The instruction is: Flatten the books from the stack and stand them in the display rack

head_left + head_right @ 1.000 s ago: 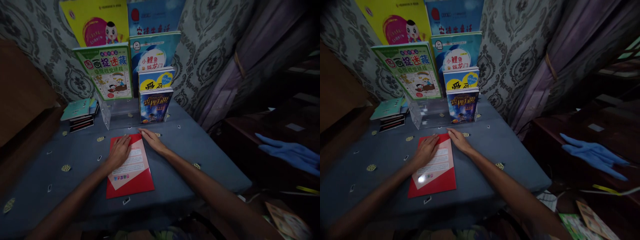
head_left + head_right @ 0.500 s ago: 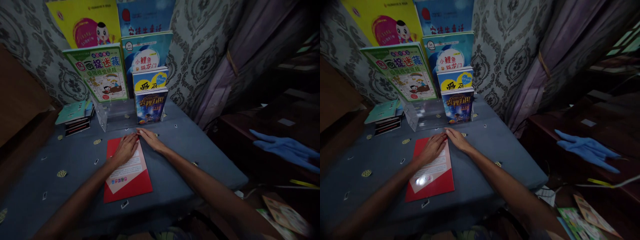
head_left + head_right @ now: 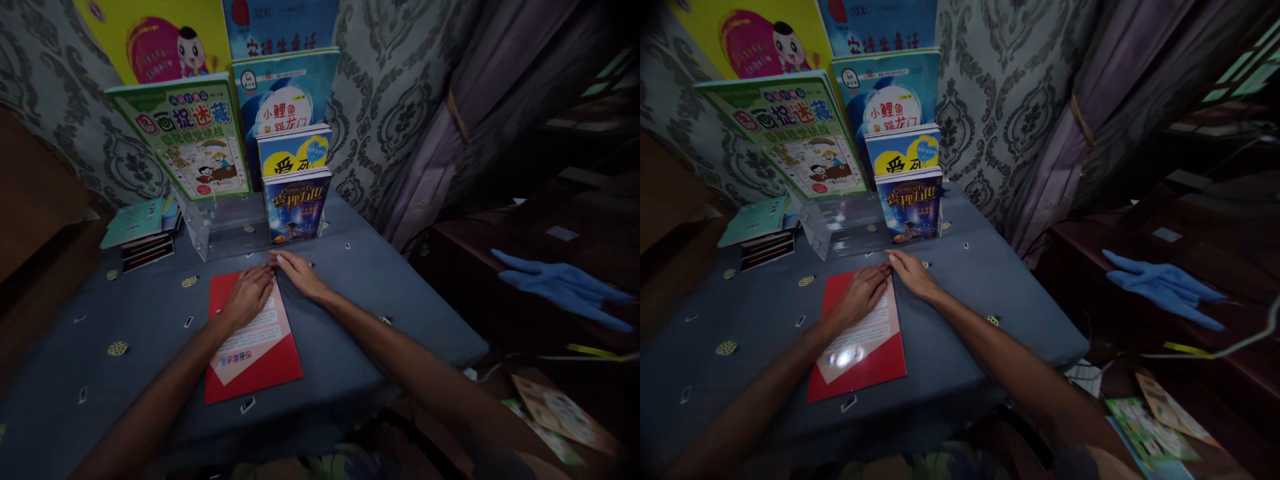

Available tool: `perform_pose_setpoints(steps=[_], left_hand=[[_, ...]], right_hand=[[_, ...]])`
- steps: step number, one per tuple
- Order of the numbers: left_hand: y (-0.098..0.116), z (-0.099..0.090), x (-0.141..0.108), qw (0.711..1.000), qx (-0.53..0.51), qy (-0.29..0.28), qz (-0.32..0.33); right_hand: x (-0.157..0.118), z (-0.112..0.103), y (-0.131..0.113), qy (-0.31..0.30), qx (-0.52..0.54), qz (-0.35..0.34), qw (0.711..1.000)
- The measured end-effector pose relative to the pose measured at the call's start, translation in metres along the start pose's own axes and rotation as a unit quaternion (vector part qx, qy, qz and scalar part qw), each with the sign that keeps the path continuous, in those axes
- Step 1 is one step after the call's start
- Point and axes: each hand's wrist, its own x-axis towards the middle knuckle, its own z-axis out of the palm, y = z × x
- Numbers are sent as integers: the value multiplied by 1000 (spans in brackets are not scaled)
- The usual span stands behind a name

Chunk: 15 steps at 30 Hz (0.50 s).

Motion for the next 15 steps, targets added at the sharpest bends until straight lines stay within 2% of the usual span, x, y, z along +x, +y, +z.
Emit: perform_pose_setpoints(steps=[6,15], left_hand=[[1,-4,0,1000,-13,5,23],[7,-10,-7,998,-25,-27,47]], right_hand=[[-3,2,-2,-14,-64,-13,998],[-6,1,-8,-47,-124,-38,990]])
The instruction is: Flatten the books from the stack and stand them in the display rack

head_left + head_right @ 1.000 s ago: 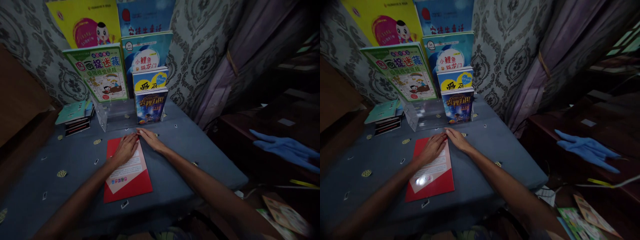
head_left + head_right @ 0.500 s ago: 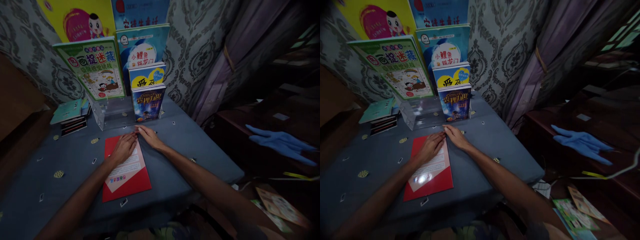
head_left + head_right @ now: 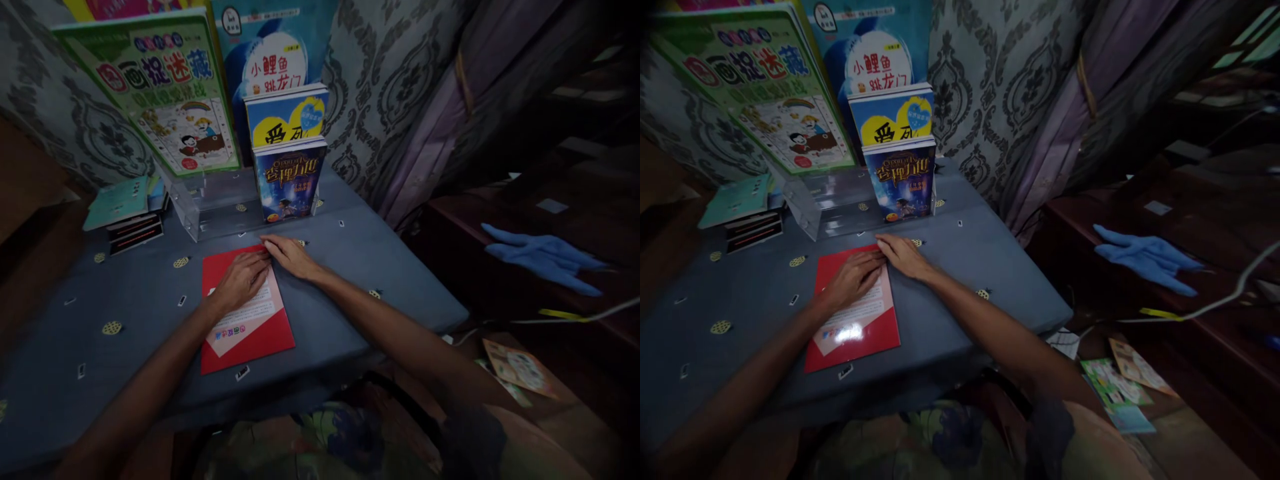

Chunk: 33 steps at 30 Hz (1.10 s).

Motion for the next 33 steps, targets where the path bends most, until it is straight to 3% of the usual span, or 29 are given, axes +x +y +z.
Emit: perform_pose_setpoints(steps=[15,33], left_hand=[[44,-11,-34,998,-38,-31,37],[88,-21,-77,989,-63,-113,77]], right_hand=[[0,2,4,-6,-3,-5,1000],[-1,1,2,-12,-10,-6,1000]])
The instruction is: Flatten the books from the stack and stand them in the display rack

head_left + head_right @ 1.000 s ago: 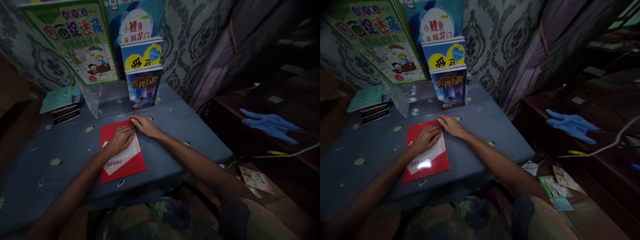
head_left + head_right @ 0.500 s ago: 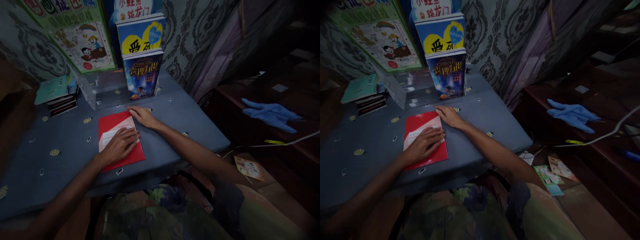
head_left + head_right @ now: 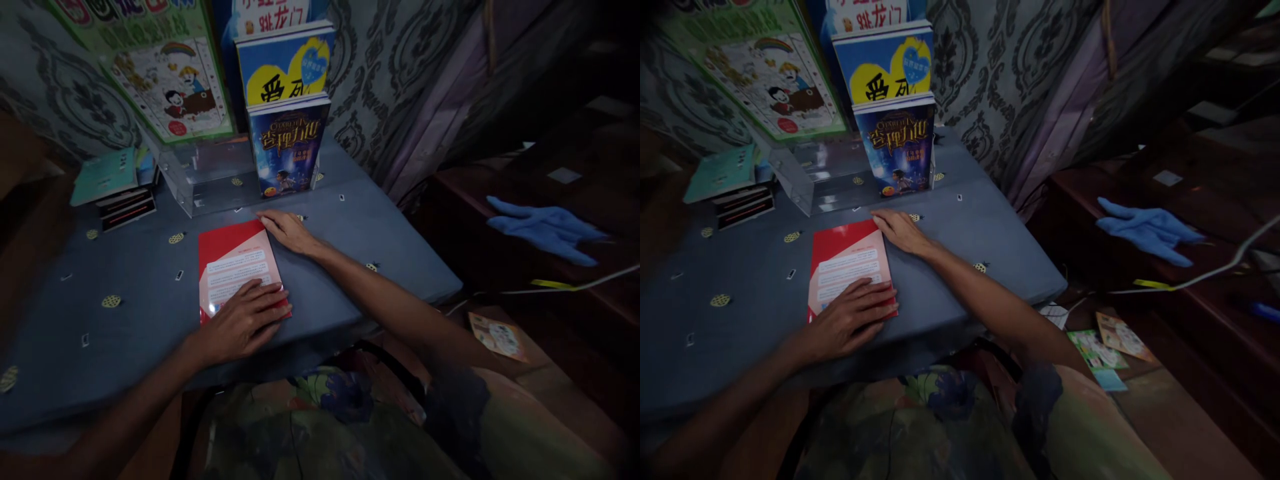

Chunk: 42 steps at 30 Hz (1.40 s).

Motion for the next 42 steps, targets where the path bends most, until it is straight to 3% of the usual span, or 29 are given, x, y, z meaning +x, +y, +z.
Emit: perform_pose_setpoints(steps=[5,9,16,24,33,38,42], left_hand=[[-5,-1,3,1000,3,1,0],[-22,-4,8,999,29,3,-20],[-74,-15,14,993,62,71,-70],[-126,-32,-13,966,97,122,-205],[-133,-46,-32,947,14,146,-286],[-140,-42,-31,934,-13,198,-296],[-141,-39,-31,935,-9,209,-286]], right_hand=[[0,1,0,4,7,-6,1000],[0,1,0,8,23,-5,1000],[0,0,-2,6,22,-11,1000],[-1,0,-1,7,17,-8,1000],[-2,6,-17,-74,-139,-49,986],[10,32,-43,-164,-194,-93,963],[19,59,-60,-192,-178,-147,954]])
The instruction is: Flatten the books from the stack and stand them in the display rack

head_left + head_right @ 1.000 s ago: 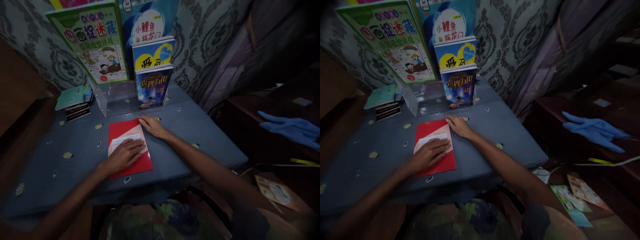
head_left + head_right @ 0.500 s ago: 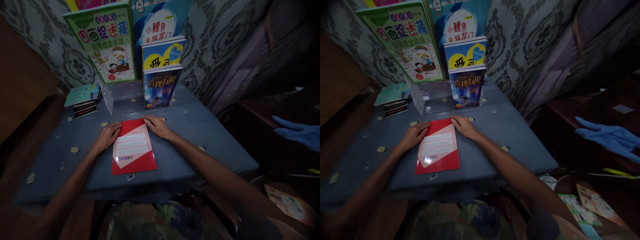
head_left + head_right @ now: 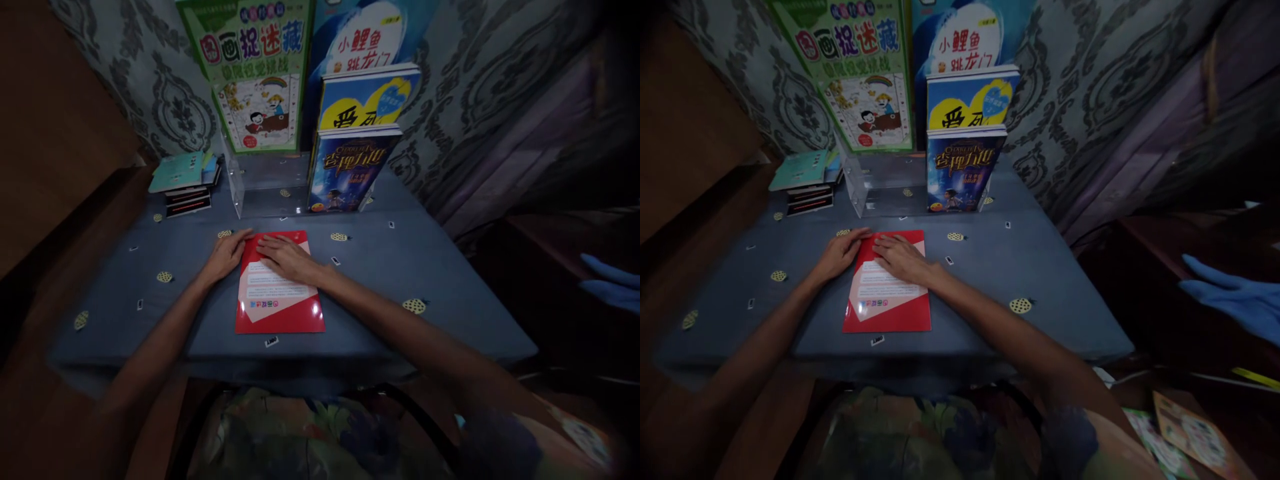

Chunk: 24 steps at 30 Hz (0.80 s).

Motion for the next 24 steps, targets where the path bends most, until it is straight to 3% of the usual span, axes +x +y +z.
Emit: perform_pose_setpoints(steps=[6,15,19,24], left_hand=[[-1,1,-1,1000,-6,-8,4],[0,1,-1,1000,8,-8,6],[5,3,-2,999,35,-1,4],[18,9,-6,991,133,-11,-14]], right_hand=[[5,19,-26,2,30,-67,997],[-31,27,-77,-65,44,-159,984],[-44,31,-96,-71,41,-157,984],[-46,25,-100,-82,57,-142,985]])
